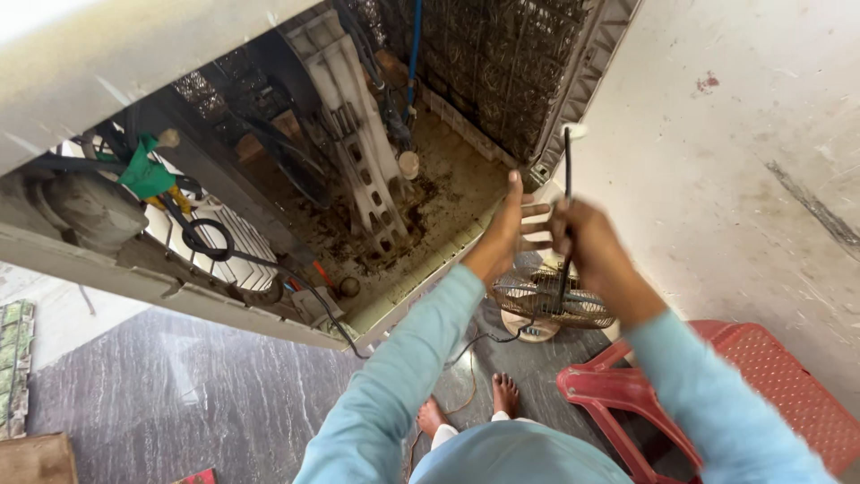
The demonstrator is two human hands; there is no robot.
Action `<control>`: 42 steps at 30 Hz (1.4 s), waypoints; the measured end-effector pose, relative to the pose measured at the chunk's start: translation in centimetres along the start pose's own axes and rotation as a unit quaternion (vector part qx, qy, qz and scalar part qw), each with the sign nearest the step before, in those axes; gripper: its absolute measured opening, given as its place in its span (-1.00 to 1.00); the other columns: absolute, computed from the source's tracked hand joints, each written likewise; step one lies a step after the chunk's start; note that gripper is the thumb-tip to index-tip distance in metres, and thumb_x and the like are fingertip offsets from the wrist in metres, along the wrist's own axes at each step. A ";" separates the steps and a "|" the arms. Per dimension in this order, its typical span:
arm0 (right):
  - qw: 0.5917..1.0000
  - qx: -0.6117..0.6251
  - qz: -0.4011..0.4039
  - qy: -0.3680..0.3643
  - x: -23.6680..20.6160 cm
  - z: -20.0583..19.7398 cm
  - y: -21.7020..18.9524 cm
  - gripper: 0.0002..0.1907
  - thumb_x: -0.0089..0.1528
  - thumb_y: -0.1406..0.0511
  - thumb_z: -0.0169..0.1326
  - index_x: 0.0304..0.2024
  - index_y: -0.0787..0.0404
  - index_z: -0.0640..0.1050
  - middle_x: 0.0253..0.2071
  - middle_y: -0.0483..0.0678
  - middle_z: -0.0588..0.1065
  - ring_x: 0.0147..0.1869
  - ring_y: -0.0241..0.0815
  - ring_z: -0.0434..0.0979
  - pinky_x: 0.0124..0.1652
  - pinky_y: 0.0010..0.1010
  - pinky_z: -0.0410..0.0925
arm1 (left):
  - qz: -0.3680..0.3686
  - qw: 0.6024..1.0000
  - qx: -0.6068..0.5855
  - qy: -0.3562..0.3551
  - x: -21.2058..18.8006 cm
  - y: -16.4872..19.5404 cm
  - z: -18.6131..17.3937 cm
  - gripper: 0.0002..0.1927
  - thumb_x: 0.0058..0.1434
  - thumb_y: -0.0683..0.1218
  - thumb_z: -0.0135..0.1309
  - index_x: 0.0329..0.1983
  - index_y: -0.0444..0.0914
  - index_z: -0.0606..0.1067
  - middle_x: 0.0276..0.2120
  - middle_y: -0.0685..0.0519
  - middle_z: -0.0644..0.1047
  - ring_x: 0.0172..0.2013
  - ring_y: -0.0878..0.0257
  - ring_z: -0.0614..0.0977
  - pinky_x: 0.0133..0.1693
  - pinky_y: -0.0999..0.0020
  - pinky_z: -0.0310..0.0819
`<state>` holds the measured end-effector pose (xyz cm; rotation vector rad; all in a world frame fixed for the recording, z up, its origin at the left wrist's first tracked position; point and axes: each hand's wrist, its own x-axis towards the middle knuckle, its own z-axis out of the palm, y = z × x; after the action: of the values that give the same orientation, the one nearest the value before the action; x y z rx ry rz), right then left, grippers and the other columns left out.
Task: The person works on an evaporative air cooler, reaching inside the open cabinet to loosen and adjust components using a socket wrench and pliers. They then grip the cooler body, remove the side panel with its grass cooling pad, and set the panel aside on the floor.
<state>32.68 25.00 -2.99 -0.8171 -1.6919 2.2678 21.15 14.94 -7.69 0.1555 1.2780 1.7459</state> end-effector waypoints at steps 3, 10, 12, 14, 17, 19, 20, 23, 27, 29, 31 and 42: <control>0.995 -0.083 -0.060 -0.020 -6.1 1.6 2.9 -0.81 0.35 0.21 -0.04 -0.24 0.20 0.43 -0.48 -0.14 0.40 -0.41 -0.32 0.41 -0.34 -0.52 0.34 | -0.017 0.992 -0.122 0.004 1.9 3.3 1.3 -0.09 0.36 0.48 -0.42 0.31 -0.40 0.19 -0.08 -0.17 0.60 -0.07 -0.01 0.66 -0.07 0.07 0.59; 0.986 -0.135 -0.042 -0.089 -8.1 0.2 6.0 -0.67 0.36 0.10 -0.05 -0.08 0.23 0.46 -0.26 -0.11 0.51 -0.16 -0.26 0.47 -0.12 -0.33 0.34 | 0.041 0.980 -0.165 -0.108 2.0 4.1 4.3 -0.64 0.51 0.09 -0.11 -0.13 -0.32 0.40 -0.47 0.17 0.34 -0.59 0.42 0.26 -0.57 0.47 0.18; 0.982 -0.166 -0.026 -0.081 -6.6 -0.6 5.3 -0.60 0.32 0.02 -0.15 0.05 0.08 0.44 -0.09 -0.19 0.55 -0.02 -0.32 0.45 -0.01 -0.34 0.29 | 0.086 0.983 -0.120 -0.106 0.9 3.5 4.6 -0.69 0.51 0.07 -0.14 -0.12 -0.28 0.38 -0.47 0.18 0.33 -0.61 0.44 0.23 -0.59 0.49 0.13; 0.999 0.011 0.005 -0.036 -4.2 -1.2 3.8 -0.40 0.37 -0.14 -0.37 0.10 0.10 0.42 -0.06 -0.15 0.50 0.05 -0.24 0.44 0.09 -0.30 0.32 | 0.103 0.988 -0.020 -0.112 -0.3 3.3 5.0 -0.69 0.50 0.07 -0.18 -0.14 -0.25 0.40 -0.47 0.18 0.34 -0.61 0.45 0.25 -0.59 0.51 0.14; 0.960 0.201 -0.083 -0.178 -0.1 -2.7 -0.2 -0.32 0.57 -0.18 -0.32 0.07 0.27 0.46 -0.26 -0.10 0.46 -0.12 -0.14 0.48 -0.03 -0.21 0.40 | 0.097 0.972 0.148 -0.151 -1.7 3.6 6.3 -0.62 0.50 0.11 -0.24 -0.17 -0.25 0.45 -0.51 0.18 0.37 -0.62 0.45 0.30 -0.59 0.52 0.18; 0.939 0.248 -0.117 -0.210 1.4 -3.1 -2.9 -0.35 0.60 -0.11 -0.23 0.07 0.34 0.55 -0.29 -0.08 0.51 -0.22 -0.16 0.51 -0.21 -0.28 0.39 | 0.107 0.956 0.175 -0.211 -2.2 4.2 7.1 -0.59 0.50 0.12 -0.25 -0.21 -0.24 0.47 -0.54 0.18 0.38 -0.63 0.45 0.28 -0.62 0.52 0.10; 0.968 0.180 -0.127 -0.123 1.6 -3.4 -4.5 -0.42 0.53 -0.07 -0.18 0.07 0.29 0.56 -0.22 -0.08 0.53 -0.19 -0.22 0.52 -0.25 -0.37 0.36 | 0.114 0.957 0.169 -0.206 -2.3 4.5 7.4 -0.59 0.50 0.13 -0.25 -0.23 -0.24 0.46 -0.55 0.17 0.40 -0.63 0.44 0.28 -0.62 0.50 0.09; 0.972 0.163 -0.165 -0.020 0.7 -3.2 -8.6 -0.52 0.45 0.03 -0.06 0.04 0.32 0.55 -0.17 -0.05 0.55 -0.15 -0.26 0.57 -0.20 -0.45 0.44 | 0.150 0.953 0.177 -0.192 -2.6 5.6 8.0 -0.55 0.51 0.16 -0.22 -0.19 -0.28 0.47 -0.52 0.11 0.46 -0.59 0.41 0.32 -0.59 0.47 0.15; 0.951 0.158 -0.266 0.015 -0.4 -1.9 -12.5 -0.61 0.50 0.14 0.06 0.02 0.42 0.51 -0.09 0.08 0.59 -0.13 -0.21 0.57 -0.06 -0.40 0.51 | 0.175 0.950 0.194 -0.169 -2.3 7.2 9.1 -0.40 0.34 0.23 -0.05 0.19 -0.28 0.18 -0.18 -0.03 0.50 -0.43 0.28 0.55 -0.49 0.38 0.40; 0.949 0.120 -0.285 0.064 0.4 -1.9 -14.4 -0.67 0.44 0.20 0.08 -0.01 0.40 0.51 -0.14 0.09 0.60 -0.21 -0.21 0.58 -0.14 -0.39 0.51 | 0.175 0.956 0.169 -0.163 -0.6 9.1 10.8 -0.15 0.22 0.26 0.03 0.37 -0.20 -0.06 0.02 -0.04 0.43 -0.30 0.22 0.60 -0.42 0.31 0.50; 0.945 0.091 -0.295 0.105 2.1 -2.8 -16.4 -0.71 0.40 0.24 0.08 -0.05 0.40 0.52 -0.19 0.09 0.60 -0.26 -0.21 0.60 -0.21 -0.38 0.50 | 0.160 0.965 0.134 -0.157 1.9 10.9 13.2 0.02 0.14 0.30 0.05 0.47 -0.11 -0.21 0.19 0.01 0.29 -0.10 0.24 0.59 -0.32 0.25 0.60; 0.921 0.053 -0.335 0.192 21.3 -20.5 -33.2 -0.71 0.35 0.27 0.09 -0.16 0.47 0.56 -0.34 0.08 0.58 -0.36 -0.16 0.65 -0.37 -0.43 0.50 | 0.334 0.911 0.207 -0.121 25.8 21.8 31.6 -0.43 0.31 0.04 -0.02 0.34 -0.29 0.38 -0.01 -0.16 0.61 -0.07 0.00 0.66 -0.08 0.17 0.54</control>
<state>20.47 62.62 17.28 -0.5019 -1.3710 1.5915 11.99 54.93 13.78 1.1378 1.4912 1.8876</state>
